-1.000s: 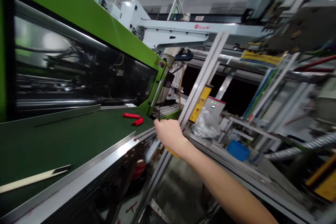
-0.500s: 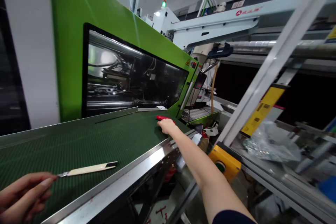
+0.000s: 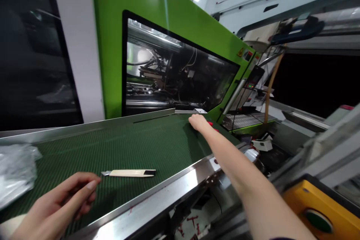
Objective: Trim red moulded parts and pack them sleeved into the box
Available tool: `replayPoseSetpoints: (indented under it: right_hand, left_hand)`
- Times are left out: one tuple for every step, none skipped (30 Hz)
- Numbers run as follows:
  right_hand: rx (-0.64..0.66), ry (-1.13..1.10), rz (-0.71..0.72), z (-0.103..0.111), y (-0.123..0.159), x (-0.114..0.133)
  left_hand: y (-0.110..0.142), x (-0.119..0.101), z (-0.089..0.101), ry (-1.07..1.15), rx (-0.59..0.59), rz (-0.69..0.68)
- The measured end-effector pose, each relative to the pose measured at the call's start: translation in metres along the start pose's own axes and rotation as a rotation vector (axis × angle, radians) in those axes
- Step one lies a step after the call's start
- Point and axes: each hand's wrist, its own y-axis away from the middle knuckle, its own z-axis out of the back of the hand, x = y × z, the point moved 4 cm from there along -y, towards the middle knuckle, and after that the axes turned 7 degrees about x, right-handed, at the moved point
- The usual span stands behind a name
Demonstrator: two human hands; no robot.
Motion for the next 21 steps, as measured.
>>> replayPoseSetpoints:
  right_hand:
    - [-0.022, 0.017, 0.032, 0.006, 0.004, 0.01]
    - [-0.05, 0.033, 0.071, 0.013, 0.01, 0.022]
    - [-0.084, 0.046, 0.114, 0.02, 0.017, 0.037]
    - [-0.121, 0.055, 0.163, 0.026, 0.026, 0.054]
    - [-0.161, 0.06, 0.213, 0.032, 0.035, 0.073]
    - [-0.199, 0.061, 0.263, 0.037, 0.045, 0.092]
    - [-0.235, 0.059, 0.312, 0.041, 0.054, 0.111]
    - [-0.266, 0.056, 0.356, 0.045, 0.064, 0.128]
    - [-0.295, 0.05, 0.394, 0.048, 0.073, 0.143]
    - [-0.324, 0.043, 0.428, 0.051, 0.081, 0.155]
    - [-0.356, 0.033, 0.455, 0.054, 0.091, 0.165]
    - [-0.394, 0.019, 0.477, 0.057, 0.101, 0.171]
    - [-0.44, -0.001, 0.495, 0.061, 0.113, 0.175]
    - [-0.49, -0.027, 0.513, 0.065, 0.127, 0.178]
    - [-0.545, -0.06, 0.533, 0.069, 0.143, 0.18]
    - [-0.601, -0.099, 0.559, 0.074, 0.162, 0.182]
    - [-0.655, -0.139, 0.59, 0.077, 0.182, 0.185]
    - [-0.707, -0.177, 0.623, 0.081, 0.202, 0.189]
    - [-0.759, -0.231, 0.666, 0.085, 0.222, 0.194]
    - [-0.811, -0.322, 0.722, 0.089, 0.24, 0.198]
    - [-0.854, -0.449, 0.775, 0.093, 0.253, 0.201]
  left_hand:
    - [0.001, -0.005, -0.001, -0.015, 0.027, -0.017]
    - [0.001, -0.008, -0.001, -0.031, 0.058, -0.03]
    - [0.001, -0.01, -0.002, -0.05, 0.084, -0.042]
    - [0.001, -0.012, -0.001, -0.067, 0.107, -0.051]
    - [0.0, -0.012, -0.001, -0.084, 0.124, -0.061]
    - [0.0, -0.012, 0.0, -0.097, 0.133, -0.074]
    - [-0.001, -0.012, 0.001, -0.109, 0.136, -0.095]
    - [-0.001, -0.012, 0.002, -0.122, 0.134, -0.123]
    - [-0.001, -0.012, 0.002, -0.138, 0.131, -0.152]
    - [0.0, -0.013, 0.002, -0.156, 0.126, -0.184]
    - [0.0, -0.014, 0.001, -0.179, 0.115, -0.218]
    - [0.002, -0.015, 0.0, -0.204, 0.097, -0.253]
    - [0.003, -0.016, -0.001, -0.229, 0.073, -0.29]
    - [0.006, -0.017, -0.003, -0.253, 0.043, -0.335]
    - [0.01, -0.019, -0.005, -0.279, 0.012, -0.39]
    - [0.015, -0.02, -0.008, -0.304, -0.018, -0.453]
    - [0.021, -0.021, -0.01, -0.325, -0.043, -0.514]
    - [0.029, -0.021, -0.012, -0.339, -0.06, -0.57]
    - [0.04, -0.022, -0.013, -0.353, -0.087, -0.633]
    - [0.052, -0.023, -0.012, -0.38, -0.126, -0.703]
    - [0.066, -0.025, -0.01, -0.418, -0.178, -0.767]
